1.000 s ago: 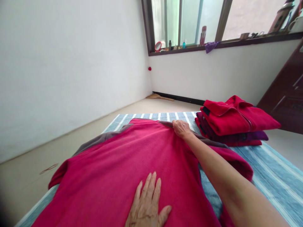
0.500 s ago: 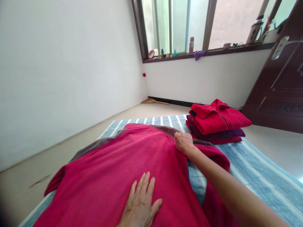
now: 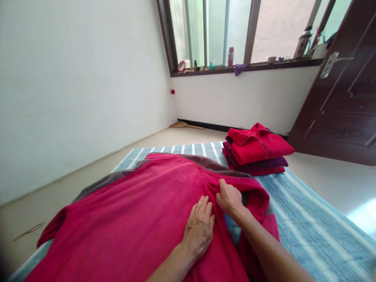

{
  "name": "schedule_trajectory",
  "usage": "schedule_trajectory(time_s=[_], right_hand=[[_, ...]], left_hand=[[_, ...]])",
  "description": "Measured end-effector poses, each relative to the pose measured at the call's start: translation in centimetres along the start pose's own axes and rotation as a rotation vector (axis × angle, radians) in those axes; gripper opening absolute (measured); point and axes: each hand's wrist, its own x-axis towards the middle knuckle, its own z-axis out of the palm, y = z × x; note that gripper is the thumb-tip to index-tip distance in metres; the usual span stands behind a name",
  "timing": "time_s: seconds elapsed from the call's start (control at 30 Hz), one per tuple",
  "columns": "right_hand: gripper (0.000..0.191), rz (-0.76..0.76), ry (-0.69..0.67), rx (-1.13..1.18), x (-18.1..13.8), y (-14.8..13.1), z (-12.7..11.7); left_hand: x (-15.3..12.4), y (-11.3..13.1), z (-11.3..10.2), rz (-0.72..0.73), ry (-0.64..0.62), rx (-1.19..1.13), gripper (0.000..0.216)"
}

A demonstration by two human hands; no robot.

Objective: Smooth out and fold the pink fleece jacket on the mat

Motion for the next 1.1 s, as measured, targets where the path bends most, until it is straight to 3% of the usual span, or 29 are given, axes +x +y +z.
schedule_trajectory(time_s=[0.13,0.27,0.5,0.77,0.93,1.1], right_hand=[[0.023,0.056,0.022,0.147,0.4,1.8,0.3],[0.021,-0.006,-0.054,0.111,0.3,2.7,0.7],[0.033,0.07,-0.054,0.084,0.5,2.1,1.0],[0.037,0.06,-0.032,0.085,0.6,1.3,1.3],[0.031,0.103,0.026,0.051,0.3,1.0,1.4],[0.027,0.036,-0.006,-0.026,0.3,0.6,1.5]], left_hand=[[-0.1,-0.4,0.6,-0.003,0.038,-0.026,0.045],[-0.2,-0.5,0.6,0.009,0.057,-0.034,0.044],[-0.2,-0.4,1.0,0.005,0.007,-0.026,0.047],[-0.4,-0.2,1.7,0.006,0.058,-0.014,0.047],[-0.3,0.0,1.3,0.015,0.029,-0.017,0.049],[-0.2,0.0,1.0,0.009,-0.009,-0.009,0.048]])
